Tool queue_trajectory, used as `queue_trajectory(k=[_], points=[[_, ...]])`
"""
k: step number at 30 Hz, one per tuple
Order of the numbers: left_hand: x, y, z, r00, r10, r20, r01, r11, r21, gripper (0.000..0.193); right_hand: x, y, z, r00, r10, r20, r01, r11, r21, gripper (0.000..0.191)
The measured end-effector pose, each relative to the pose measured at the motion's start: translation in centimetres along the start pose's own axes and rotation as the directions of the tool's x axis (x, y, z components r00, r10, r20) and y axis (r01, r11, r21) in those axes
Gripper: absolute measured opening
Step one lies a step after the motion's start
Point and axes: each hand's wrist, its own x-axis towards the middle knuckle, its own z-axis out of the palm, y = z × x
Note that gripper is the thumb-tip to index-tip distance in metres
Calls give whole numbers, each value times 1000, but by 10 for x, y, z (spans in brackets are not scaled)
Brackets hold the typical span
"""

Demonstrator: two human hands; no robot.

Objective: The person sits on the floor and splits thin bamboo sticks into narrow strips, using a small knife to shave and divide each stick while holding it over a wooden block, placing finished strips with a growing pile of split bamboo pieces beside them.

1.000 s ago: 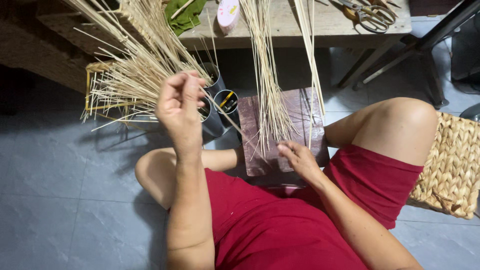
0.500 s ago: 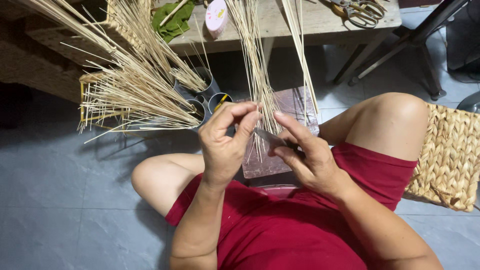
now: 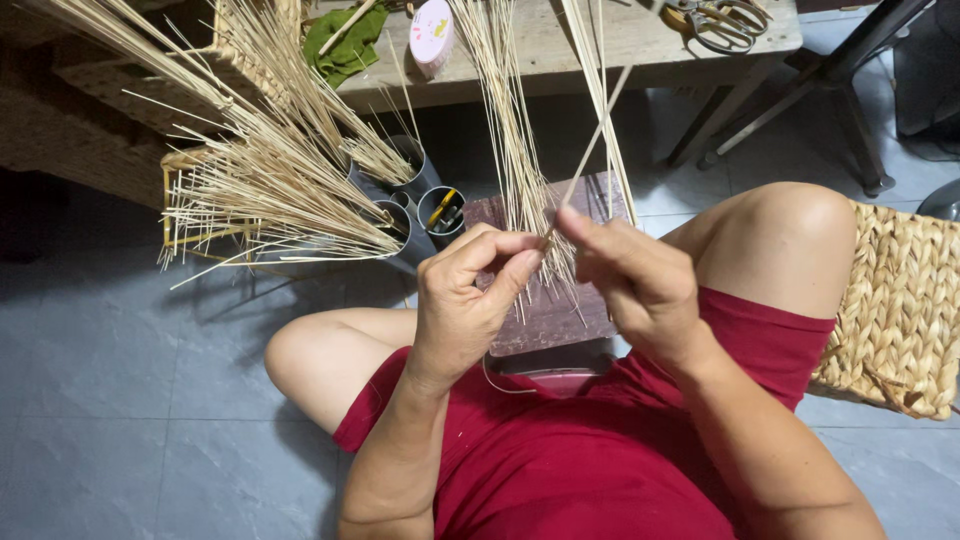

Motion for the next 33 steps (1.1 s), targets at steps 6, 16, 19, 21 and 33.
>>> queue_trajectory(k=[6,16,19,21,33], points=[[1,-7,3,1000,-17,23,16,998,53,7,-8,22,-6,977,117,-179,-92,985,144,55],[1,-41,-5,972,-230,-46,229,973,-35,11,-6,74,-73,773,400,-492,-160,874,459,21],[15,-56,3,959,-280,-51,254,921,-296,14,-23,68,-37,768,565,-301,-421,800,427,36],[29,-64,3,958,-277,-81,243,925,-291,13,-39,62,6,628,777,-35,-732,606,312,33],[80,-80,-50,902,-61,-428,-135,901,-413,14,-73,103,67,694,675,251,-715,602,356,17]])
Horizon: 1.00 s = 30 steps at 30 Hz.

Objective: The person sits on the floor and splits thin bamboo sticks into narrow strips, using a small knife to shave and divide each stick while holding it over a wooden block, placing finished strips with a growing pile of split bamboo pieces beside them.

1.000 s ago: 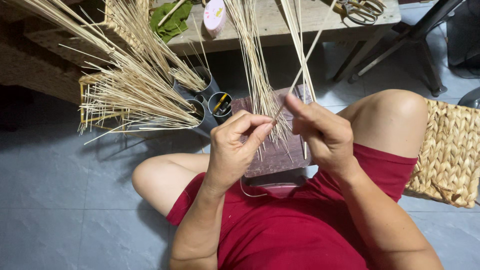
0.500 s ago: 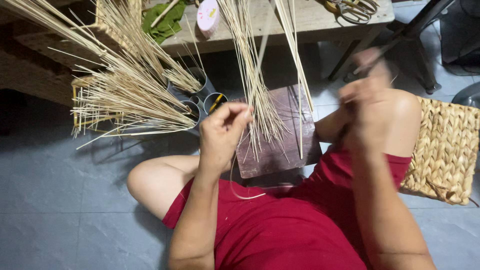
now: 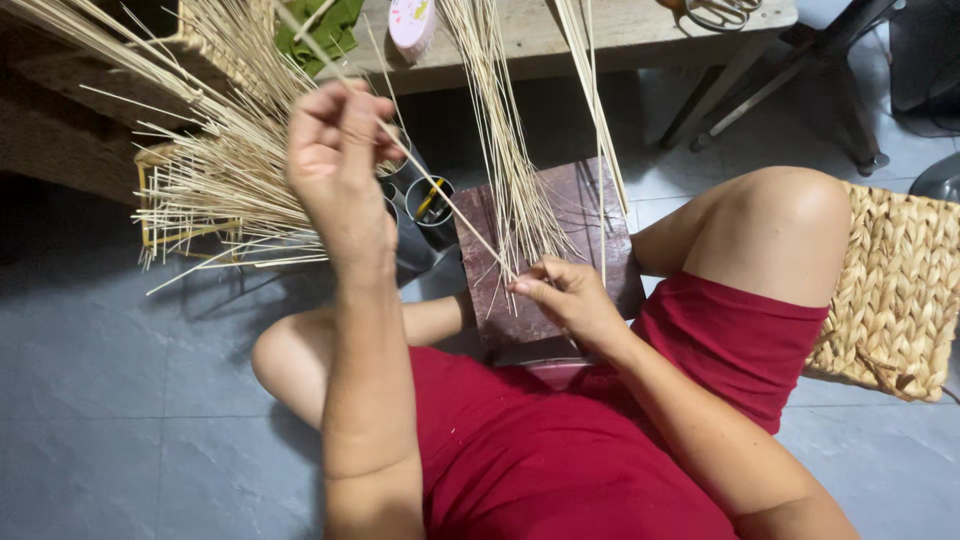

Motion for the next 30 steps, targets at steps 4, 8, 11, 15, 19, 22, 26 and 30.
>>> queue_trajectory(k=[4,8,11,15,19,22,26,30], points=[[10,0,-11,995,68,-68,-66,997,34,15,8,11,-3,988,156,16,-157,970,184,13],[14,-1,-20,996,71,-59,-66,994,90,17,10,12,-7,971,240,13,-236,940,245,12],[25,2,-31,987,151,-53,-144,982,124,16,12,12,-9,951,307,26,-306,932,195,11],[47,24,-54,953,294,-71,-269,931,245,11,16,12,-6,975,224,-14,-224,968,-114,16],[51,40,-67,937,334,-101,-303,922,241,10,18,10,-8,926,374,-45,-375,903,-211,24],[46,36,-63,930,353,-104,-289,877,385,16,20,7,-4,916,398,-45,-392,871,-296,20],[33,22,-57,964,265,-34,-219,856,469,28,17,3,0,952,302,-40,-300,905,-302,15],[15,5,-55,961,252,111,-274,909,314,58,17,-3,-1,977,193,-95,-190,981,40,12]])
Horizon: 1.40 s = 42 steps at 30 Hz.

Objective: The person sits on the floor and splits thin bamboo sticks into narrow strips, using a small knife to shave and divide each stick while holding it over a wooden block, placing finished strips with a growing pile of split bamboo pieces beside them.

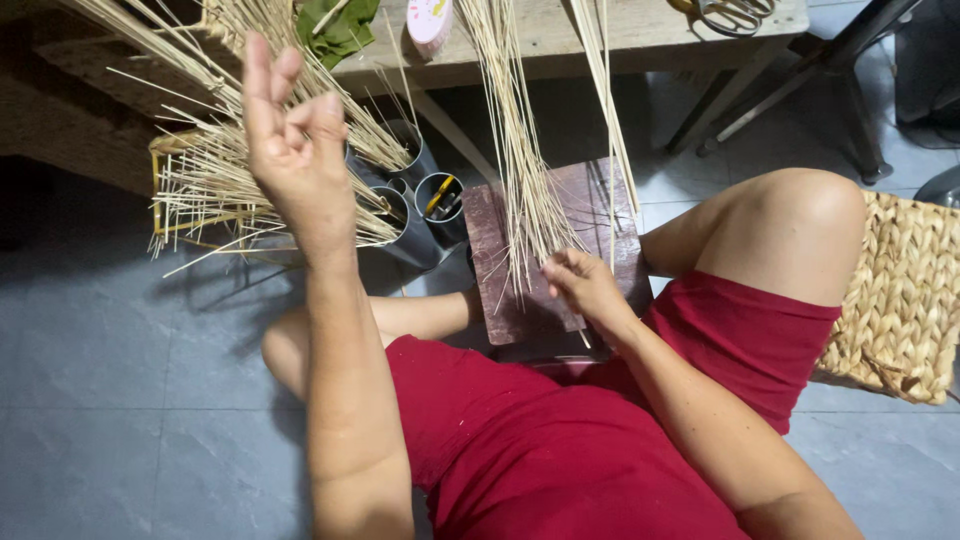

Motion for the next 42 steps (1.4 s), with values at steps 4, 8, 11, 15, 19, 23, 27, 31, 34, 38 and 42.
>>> queue_trajectory(k=[4,8,11,15,19,23,27,31,34,38,42], points=[[-28,-21,14,988,-118,102,126,989,-74,56,5,-6,0,996,-33,-85,45,989,143,8],[-77,-50,46,890,-432,149,437,900,-3,35,7,-9,1,993,16,-118,8,979,205,8],[-120,-60,62,731,-635,250,553,766,328,37,7,-11,2,989,27,-143,-3,985,172,10],[-165,-62,91,545,-768,336,725,634,271,40,12,-17,4,984,10,-178,8,995,102,17],[-194,-51,100,415,-807,421,825,528,200,37,24,-22,6,983,7,-186,19,990,137,19],[-208,-53,101,358,-823,442,881,454,132,32,33,-22,9,975,-52,-216,66,996,59,22],[-210,-64,95,373,-842,390,876,458,151,27,33,-17,0,870,-373,-322,301,920,-253,28],[-197,-57,92,600,-747,287,764,641,74,25,28,-19,-14,827,-170,-536,93,982,-167,34],[-163,-6,80,841,-493,223,522,847,-95,25,29,-16,-20,815,-19,-580,25,1000,2,42],[-129,124,31,989,111,101,-86,970,-227,25,35,-1,-23,744,-150,-652,8,976,-216,50],[-106,200,33,913,392,111,-368,911,-186,26,41,13,-25,693,-379,-614,-6,848,-530,49]])
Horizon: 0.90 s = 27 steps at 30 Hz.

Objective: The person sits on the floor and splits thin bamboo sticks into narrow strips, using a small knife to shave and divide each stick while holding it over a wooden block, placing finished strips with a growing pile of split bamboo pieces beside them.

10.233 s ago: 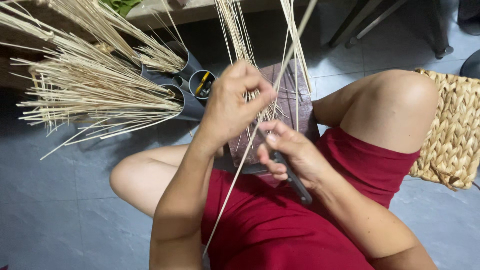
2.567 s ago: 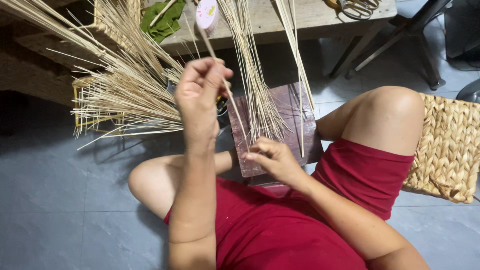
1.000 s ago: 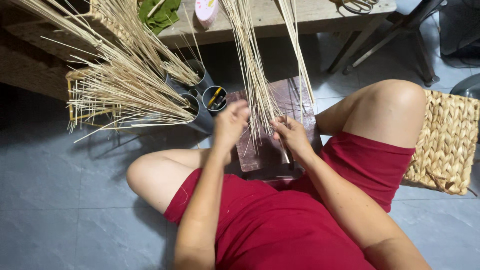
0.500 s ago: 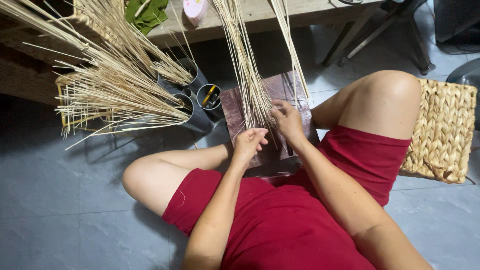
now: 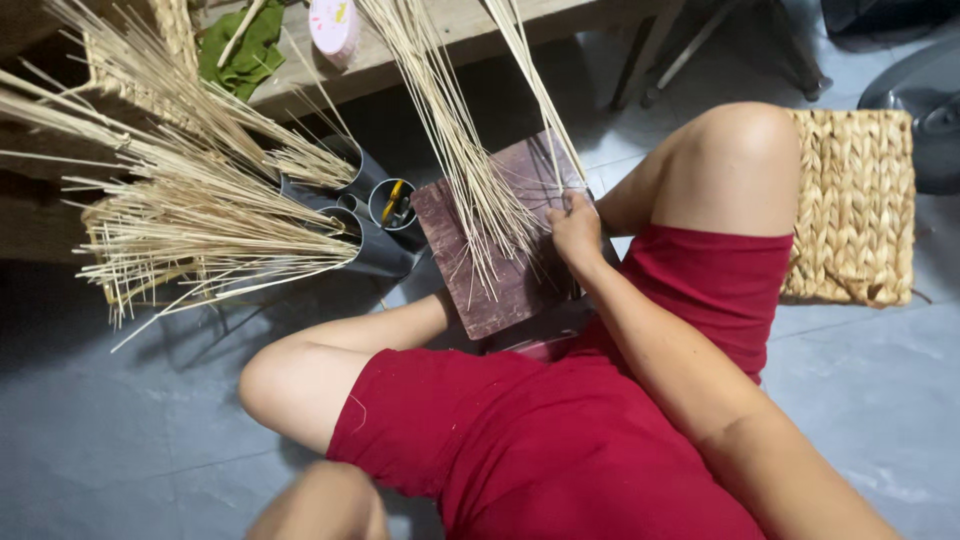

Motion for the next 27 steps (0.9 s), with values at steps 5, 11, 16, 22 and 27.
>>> queue_trajectory(k=[5,11,16,22,27], points=[[19,18,13,997,35,72,-39,998,47,27,0,6,1,978,198,69,-198,980,-8,51],[15,22,13,993,38,113,-44,997,58,28,4,6,0,922,363,133,-361,932,-38,29],[19,24,16,990,42,135,-51,997,59,28,3,9,2,926,348,149,-344,938,-53,26],[20,26,18,987,44,157,-55,996,63,29,2,7,2,940,287,185,-296,955,23,29],[21,28,17,986,40,165,-53,996,76,30,-3,3,-3,936,247,249,-286,949,134,27]])
